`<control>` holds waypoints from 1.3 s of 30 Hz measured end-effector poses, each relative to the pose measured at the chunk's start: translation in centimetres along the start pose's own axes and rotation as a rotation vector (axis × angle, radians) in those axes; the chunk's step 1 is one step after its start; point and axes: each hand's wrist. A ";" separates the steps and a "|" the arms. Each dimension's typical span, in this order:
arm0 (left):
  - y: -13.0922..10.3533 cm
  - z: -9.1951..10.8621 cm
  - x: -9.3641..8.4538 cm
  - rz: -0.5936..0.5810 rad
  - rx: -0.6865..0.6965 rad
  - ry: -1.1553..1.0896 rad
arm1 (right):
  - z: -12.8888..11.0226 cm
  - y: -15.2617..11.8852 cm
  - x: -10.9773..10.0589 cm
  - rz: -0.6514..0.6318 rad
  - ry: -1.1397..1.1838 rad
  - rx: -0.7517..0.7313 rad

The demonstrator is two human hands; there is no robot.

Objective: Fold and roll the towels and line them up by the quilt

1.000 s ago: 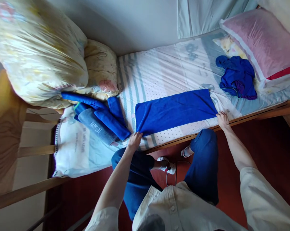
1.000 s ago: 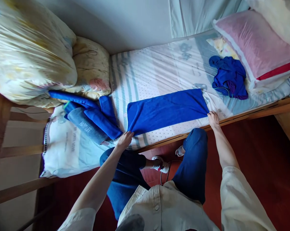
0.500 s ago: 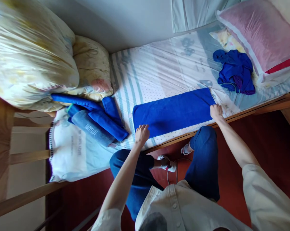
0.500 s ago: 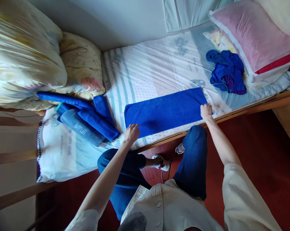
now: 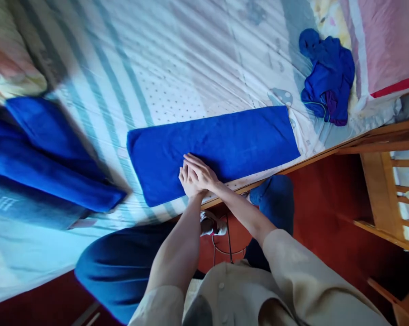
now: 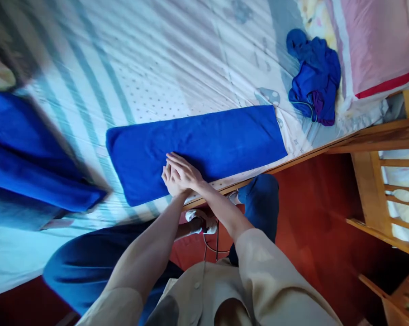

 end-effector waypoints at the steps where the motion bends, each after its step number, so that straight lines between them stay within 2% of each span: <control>1: 0.1 0.1 -0.1 -0.005 0.005 -0.025 | 0.5 -0.2 -0.1 -0.008 -0.010 0.009; 6: -0.3 1.5 -0.6 0.051 0.042 -0.096 | 2.4 -0.6 -2.7 -0.101 -0.037 -0.065; 10: -0.6 1.8 -0.5 0.127 0.073 -0.073 | 3.9 -1.9 -6.4 -0.030 -0.100 -0.030; 13: -0.5 1.6 -0.4 0.136 0.078 -0.071 | 5.9 -3.4 -10.7 0.021 -0.155 -0.022; 19: -0.4 1.4 -0.3 0.125 0.077 -0.094 | 10.9 -6.3 -20.8 0.120 -0.299 0.009; 23: -0.5 1.4 -0.3 0.128 0.069 -0.090 | 13.0 -7.9 -25.4 0.170 -0.398 0.061; 30: -0.4 1.4 -0.6 0.076 0.035 -0.150 | 15.0 -9.5 -28.9 0.251 -0.520 0.124; 39: -0.5 1.7 -0.6 0.133 0.066 -0.084 | 18.1 -11.1 -32.4 0.310 -0.708 0.209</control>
Point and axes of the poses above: each hand's wrist, its own y-axis towards the middle knuckle, its own x-axis out of the palm, z = x × y, and after that the axes turned 1 degree about z, right-handed
